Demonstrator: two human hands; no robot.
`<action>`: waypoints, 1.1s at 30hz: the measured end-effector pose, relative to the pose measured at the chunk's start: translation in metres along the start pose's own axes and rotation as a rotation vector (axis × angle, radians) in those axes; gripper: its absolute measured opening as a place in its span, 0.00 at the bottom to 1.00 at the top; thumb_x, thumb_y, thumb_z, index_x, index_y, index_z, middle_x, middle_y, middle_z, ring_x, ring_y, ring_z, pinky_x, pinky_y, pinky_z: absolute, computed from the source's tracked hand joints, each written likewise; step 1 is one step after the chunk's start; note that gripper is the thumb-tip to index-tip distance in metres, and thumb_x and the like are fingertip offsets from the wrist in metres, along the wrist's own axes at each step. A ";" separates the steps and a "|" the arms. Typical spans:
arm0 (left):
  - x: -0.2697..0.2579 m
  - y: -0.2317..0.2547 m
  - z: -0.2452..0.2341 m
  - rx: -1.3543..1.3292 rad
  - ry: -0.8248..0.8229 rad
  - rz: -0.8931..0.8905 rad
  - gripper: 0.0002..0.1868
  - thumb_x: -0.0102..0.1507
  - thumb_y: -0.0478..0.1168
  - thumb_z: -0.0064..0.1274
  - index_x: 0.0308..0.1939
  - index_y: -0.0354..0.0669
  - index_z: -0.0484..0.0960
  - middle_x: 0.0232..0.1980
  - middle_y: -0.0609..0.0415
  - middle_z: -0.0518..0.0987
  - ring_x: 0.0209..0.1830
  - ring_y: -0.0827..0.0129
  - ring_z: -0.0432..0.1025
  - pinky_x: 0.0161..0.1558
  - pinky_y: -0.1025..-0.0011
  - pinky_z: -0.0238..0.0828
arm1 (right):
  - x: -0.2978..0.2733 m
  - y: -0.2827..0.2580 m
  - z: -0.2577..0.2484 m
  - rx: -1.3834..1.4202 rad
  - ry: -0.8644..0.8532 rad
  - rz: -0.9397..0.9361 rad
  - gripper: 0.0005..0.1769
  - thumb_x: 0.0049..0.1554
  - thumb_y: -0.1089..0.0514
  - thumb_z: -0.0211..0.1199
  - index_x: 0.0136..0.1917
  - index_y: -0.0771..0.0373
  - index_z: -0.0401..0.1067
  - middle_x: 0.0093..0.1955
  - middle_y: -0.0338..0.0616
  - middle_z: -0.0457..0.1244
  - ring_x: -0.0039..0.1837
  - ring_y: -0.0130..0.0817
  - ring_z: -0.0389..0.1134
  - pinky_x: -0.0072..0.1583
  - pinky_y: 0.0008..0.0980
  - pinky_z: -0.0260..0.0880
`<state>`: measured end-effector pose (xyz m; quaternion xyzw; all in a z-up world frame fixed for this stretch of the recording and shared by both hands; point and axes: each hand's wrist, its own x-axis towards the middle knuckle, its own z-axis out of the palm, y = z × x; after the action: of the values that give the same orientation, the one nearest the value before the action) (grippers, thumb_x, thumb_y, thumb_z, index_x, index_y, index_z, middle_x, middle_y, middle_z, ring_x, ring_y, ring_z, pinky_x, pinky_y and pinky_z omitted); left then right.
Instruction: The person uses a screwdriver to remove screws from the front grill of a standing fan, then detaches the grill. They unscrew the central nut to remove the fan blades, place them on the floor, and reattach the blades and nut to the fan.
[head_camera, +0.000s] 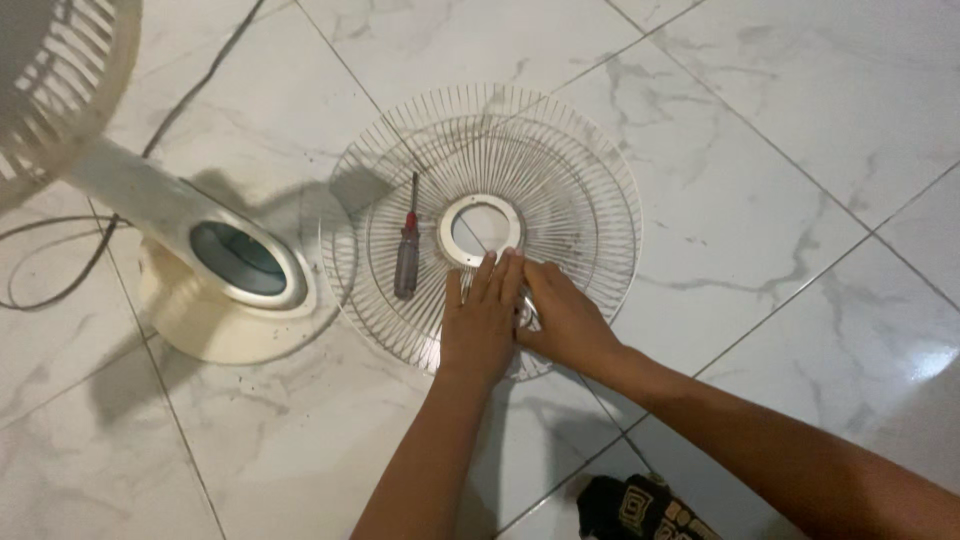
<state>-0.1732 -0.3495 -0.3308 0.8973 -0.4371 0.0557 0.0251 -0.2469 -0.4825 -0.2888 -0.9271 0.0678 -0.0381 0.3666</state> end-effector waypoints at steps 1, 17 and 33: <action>-0.001 0.000 0.005 -0.005 -0.025 -0.005 0.39 0.66 0.47 0.42 0.80 0.47 0.47 0.82 0.60 0.54 0.81 0.68 0.47 0.73 0.46 0.39 | -0.001 0.001 0.000 0.009 0.003 -0.028 0.49 0.44 0.58 0.74 0.73 0.64 0.54 0.61 0.58 0.59 0.63 0.57 0.62 0.60 0.47 0.66; -0.002 0.006 0.017 -0.093 -0.126 -0.083 0.40 0.63 0.40 0.44 0.79 0.44 0.48 0.78 0.54 0.61 0.77 0.63 0.53 0.71 0.43 0.39 | 0.023 0.022 0.008 0.110 0.044 0.125 0.25 0.50 0.55 0.71 0.60 0.63 0.72 0.49 0.48 0.64 0.44 0.36 0.70 0.47 0.35 0.72; 0.074 -0.058 -0.119 -0.931 0.183 -0.350 0.34 0.62 0.38 0.45 0.74 0.49 0.65 0.43 0.47 0.85 0.46 0.60 0.80 0.62 0.53 0.60 | 0.105 -0.073 -0.054 0.406 0.500 -0.141 0.25 0.54 0.67 0.71 0.64 0.64 0.72 0.58 0.43 0.61 0.54 0.27 0.72 0.57 0.25 0.76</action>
<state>-0.0919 -0.3604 -0.2035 0.8421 -0.2547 -0.0716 0.4700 -0.1427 -0.4826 -0.1969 -0.7995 0.0827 -0.3025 0.5122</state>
